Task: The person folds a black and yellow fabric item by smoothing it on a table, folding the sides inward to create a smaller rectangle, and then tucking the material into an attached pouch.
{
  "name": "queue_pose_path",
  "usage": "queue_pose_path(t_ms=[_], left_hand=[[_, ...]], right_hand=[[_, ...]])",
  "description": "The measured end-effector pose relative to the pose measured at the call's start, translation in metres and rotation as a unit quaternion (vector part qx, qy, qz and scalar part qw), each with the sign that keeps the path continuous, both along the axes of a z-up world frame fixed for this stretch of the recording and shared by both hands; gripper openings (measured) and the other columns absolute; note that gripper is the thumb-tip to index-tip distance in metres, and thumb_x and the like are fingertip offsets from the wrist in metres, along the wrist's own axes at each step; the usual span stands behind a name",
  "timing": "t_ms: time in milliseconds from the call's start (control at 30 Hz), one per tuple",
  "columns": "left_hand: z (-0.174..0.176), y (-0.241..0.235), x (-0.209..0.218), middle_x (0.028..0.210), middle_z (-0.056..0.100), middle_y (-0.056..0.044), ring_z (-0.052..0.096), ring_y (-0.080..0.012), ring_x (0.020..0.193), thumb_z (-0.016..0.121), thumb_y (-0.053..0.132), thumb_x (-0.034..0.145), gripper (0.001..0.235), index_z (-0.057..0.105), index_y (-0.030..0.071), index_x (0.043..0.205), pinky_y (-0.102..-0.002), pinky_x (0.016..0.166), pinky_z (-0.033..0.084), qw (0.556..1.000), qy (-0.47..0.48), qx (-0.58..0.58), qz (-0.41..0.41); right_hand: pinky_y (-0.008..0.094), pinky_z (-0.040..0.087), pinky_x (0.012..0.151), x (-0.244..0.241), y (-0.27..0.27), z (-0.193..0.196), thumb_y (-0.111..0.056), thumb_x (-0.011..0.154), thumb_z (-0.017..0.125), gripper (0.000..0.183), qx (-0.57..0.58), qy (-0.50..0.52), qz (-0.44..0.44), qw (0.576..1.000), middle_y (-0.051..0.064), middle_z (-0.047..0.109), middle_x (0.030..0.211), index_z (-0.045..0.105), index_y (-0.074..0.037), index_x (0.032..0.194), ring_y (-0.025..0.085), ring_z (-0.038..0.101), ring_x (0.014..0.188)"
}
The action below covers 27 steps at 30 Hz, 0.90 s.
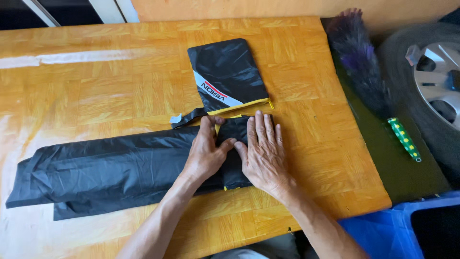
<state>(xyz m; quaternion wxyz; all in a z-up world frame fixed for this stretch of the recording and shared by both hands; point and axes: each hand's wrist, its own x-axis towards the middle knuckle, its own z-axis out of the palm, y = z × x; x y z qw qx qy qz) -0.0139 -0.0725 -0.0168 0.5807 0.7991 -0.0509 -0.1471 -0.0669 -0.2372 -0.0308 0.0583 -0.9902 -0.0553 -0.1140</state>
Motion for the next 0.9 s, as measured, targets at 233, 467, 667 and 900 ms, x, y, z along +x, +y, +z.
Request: queue_pose_path(t_ms=[233, 467, 667, 900], left_hand=[[-0.01, -0.008, -0.005, 0.135, 0.049, -0.027, 0.062, -0.0519, 0.114, 0.077, 0.011, 0.085, 0.057, 0.04, 0.011, 0.128, -0.054, 0.094, 0.055, 0.995, -0.087, -0.008, 0.045], [0.009, 0.01, -0.029, 0.133, 0.047, -0.017, 0.046, -0.0441, 0.127, 0.074, 0.034, 0.089, 0.054, 0.05, 0.01, 0.132, -0.058, 0.097, 0.045, 0.894, -0.316, 0.318, 0.001], [-0.013, 0.033, -0.057, 0.152, 0.048, -0.018, 0.028, -0.0461, 0.15, 0.043, 0.05, 0.104, 0.06, 0.043, 0.019, 0.156, -0.075, 0.112, 0.013, 0.848, -0.374, 0.373, -0.055], [-0.003, 0.065, -0.074, 0.166, 0.026, -0.017, 0.011, -0.0474, 0.153, 0.043, 0.083, 0.085, 0.089, 0.04, 0.03, 0.157, -0.088, 0.104, 0.002, 0.843, -0.307, 0.424, -0.126]], right_hand=[[0.062, 0.018, 0.12, 0.003, -0.001, -0.012, -0.054, 0.105, 0.041, 0.076, 0.0, 0.0, -0.018, 1.0, 0.029, 0.027, 0.163, 0.034, 0.002, 0.155, 0.043, 0.024, 0.153], [0.063, 0.023, 0.118, 0.003, -0.002, -0.012, -0.064, 0.099, 0.045, 0.087, 0.005, 0.003, -0.015, 1.0, 0.03, 0.028, 0.162, 0.035, 0.002, 0.155, 0.045, 0.025, 0.152], [0.07, 0.024, 0.114, 0.001, -0.001, -0.003, -0.059, 0.101, 0.046, 0.081, 0.014, 0.003, -0.001, 1.0, 0.032, 0.026, 0.162, 0.031, -0.005, 0.16, 0.049, 0.024, 0.151], [0.083, 0.021, 0.104, -0.002, 0.001, 0.025, -0.051, 0.104, 0.041, 0.062, 0.021, 0.066, 0.045, 0.997, 0.027, 0.014, 0.167, 0.035, -0.028, 0.161, 0.053, 0.012, 0.151]])
